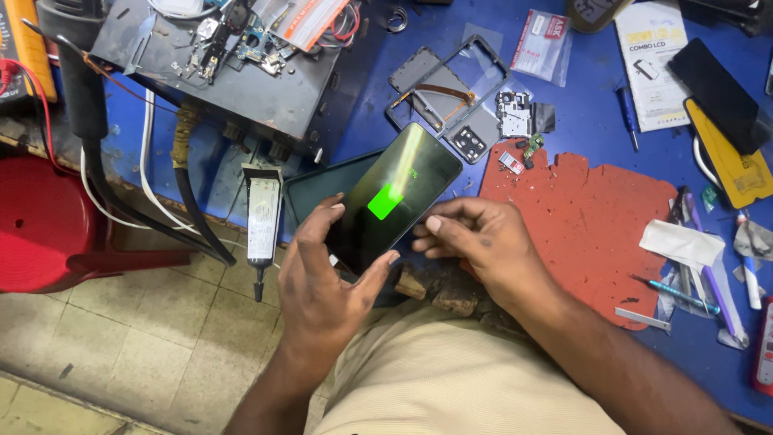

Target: The person uses a prying tool to separate the screen from a smartphone, then cleans the screen with a cloth. They connect a charging cable to test the device, which displays a charging indicator. The person then removes the back cover to access the internal components.

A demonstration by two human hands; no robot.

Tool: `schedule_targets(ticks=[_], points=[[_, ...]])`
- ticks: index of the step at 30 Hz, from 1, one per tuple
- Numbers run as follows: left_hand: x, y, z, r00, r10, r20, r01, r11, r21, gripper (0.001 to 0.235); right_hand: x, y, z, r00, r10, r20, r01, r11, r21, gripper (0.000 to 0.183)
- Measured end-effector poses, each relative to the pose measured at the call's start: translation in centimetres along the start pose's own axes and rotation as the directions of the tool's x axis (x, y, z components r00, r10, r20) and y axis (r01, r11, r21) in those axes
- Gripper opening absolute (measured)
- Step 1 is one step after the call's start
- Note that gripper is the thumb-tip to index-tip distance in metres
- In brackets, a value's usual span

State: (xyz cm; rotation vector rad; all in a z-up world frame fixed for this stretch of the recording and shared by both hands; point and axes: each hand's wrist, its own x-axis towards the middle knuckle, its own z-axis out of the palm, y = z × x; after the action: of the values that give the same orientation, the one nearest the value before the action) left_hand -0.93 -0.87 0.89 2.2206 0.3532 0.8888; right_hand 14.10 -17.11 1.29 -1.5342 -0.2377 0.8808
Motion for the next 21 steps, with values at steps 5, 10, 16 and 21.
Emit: schedule_targets(ticks=[5, 10, 16, 21], points=[[-0.2, -0.2, 0.1, 0.997, -0.073, 0.014, 0.073, 0.997, -0.038, 0.081, 0.6, -0.3, 0.6, 0.999, -0.021, 0.034, 0.021, 1.000, 0.006, 0.018], [-0.4, -0.5, 0.1, 0.996, -0.081, 0.031, 0.083, 0.994, -0.065, 0.082, 0.8, 0.1, 0.8, 0.999, -0.015, 0.033, 0.015, 1.000, 0.006, 0.015], [-0.4, -0.4, 0.2, 0.999, -0.044, 0.033, 0.047, 0.995, -0.092, 0.081, 1.1, 0.7, 0.5, 0.999, -0.034, 0.022, 0.034, 0.999, 0.018, 0.014], [-0.3, -0.3, -0.1, 0.999, -0.031, 0.028, 0.034, 0.995, -0.093, 0.081, 1.0, 1.2, 0.3, 0.999, -0.048, 0.017, 0.047, 0.998, 0.038, 0.014]])
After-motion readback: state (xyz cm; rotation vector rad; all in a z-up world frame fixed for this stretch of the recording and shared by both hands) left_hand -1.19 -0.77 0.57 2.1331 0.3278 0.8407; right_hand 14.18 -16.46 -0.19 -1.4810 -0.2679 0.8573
